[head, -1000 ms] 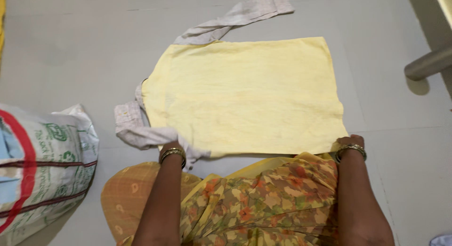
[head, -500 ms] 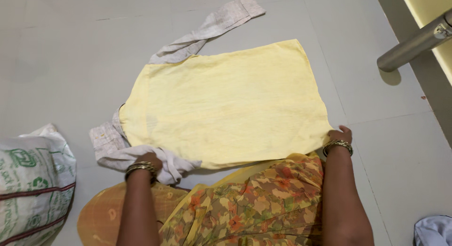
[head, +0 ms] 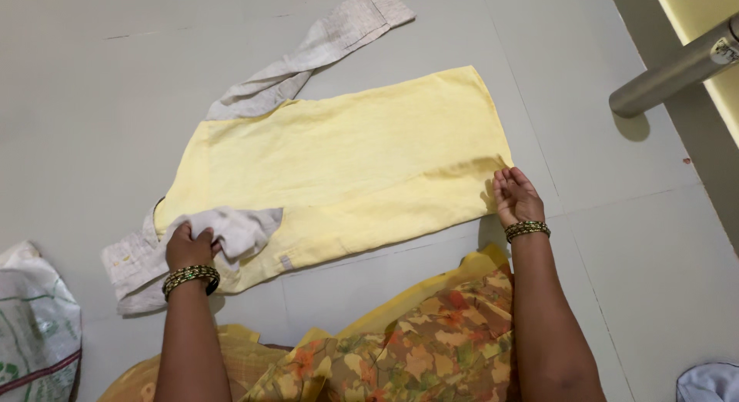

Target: The person folds a shirt on the floor by smoothing out the fabric and folding the sleeves inward.

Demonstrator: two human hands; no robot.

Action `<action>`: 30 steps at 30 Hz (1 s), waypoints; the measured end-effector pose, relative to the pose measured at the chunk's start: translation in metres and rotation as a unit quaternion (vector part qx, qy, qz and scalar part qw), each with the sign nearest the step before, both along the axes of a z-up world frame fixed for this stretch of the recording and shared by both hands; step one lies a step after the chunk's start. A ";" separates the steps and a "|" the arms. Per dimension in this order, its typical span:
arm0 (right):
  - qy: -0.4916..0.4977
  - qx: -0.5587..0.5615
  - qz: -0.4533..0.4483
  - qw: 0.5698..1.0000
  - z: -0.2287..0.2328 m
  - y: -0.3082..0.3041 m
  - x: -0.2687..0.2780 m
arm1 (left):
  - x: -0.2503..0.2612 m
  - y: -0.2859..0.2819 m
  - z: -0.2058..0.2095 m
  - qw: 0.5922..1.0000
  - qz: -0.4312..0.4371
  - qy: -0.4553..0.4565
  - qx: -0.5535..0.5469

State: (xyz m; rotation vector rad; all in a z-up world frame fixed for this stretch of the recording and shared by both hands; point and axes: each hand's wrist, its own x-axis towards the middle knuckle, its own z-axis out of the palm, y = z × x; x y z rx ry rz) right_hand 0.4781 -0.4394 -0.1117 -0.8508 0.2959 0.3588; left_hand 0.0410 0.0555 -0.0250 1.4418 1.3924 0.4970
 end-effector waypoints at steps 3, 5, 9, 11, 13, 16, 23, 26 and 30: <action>-0.011 -0.142 -0.021 0.990 0.006 -0.002 0.001 | 0.010 0.001 -0.011 0.996 -0.043 -0.052 0.061; -0.005 -0.298 -0.047 0.953 0.015 -0.013 0.006 | 0.013 -0.006 -0.005 0.982 -0.095 -0.029 0.158; 0.028 -0.455 -0.067 0.887 0.022 -0.035 0.003 | 0.003 -0.018 0.027 0.933 -0.165 0.228 0.223; 0.052 -0.471 -0.052 0.879 0.019 -0.039 0.003 | -0.011 -0.022 0.029 0.891 -0.188 0.366 0.191; 0.068 -0.494 -0.020 0.866 0.009 -0.041 0.006 | -0.015 -0.012 0.019 0.803 -0.312 0.491 0.134; -0.024 -0.567 0.014 0.824 -0.015 -0.045 0.011 | -0.020 -0.012 0.008 0.733 -0.365 0.572 0.050; -0.023 -0.613 0.080 0.786 -0.031 -0.037 0.013 | -0.031 -0.018 -0.020 0.833 -0.145 0.532 -0.050; -0.046 -0.661 -0.044 0.748 -0.026 -0.037 0.012 | -0.046 0.006 -0.078 0.792 -0.232 0.557 -0.090; -0.018 -0.667 0.073 0.741 -0.036 -0.045 0.016 | -0.050 0.016 -0.120 0.815 -0.235 0.512 -0.134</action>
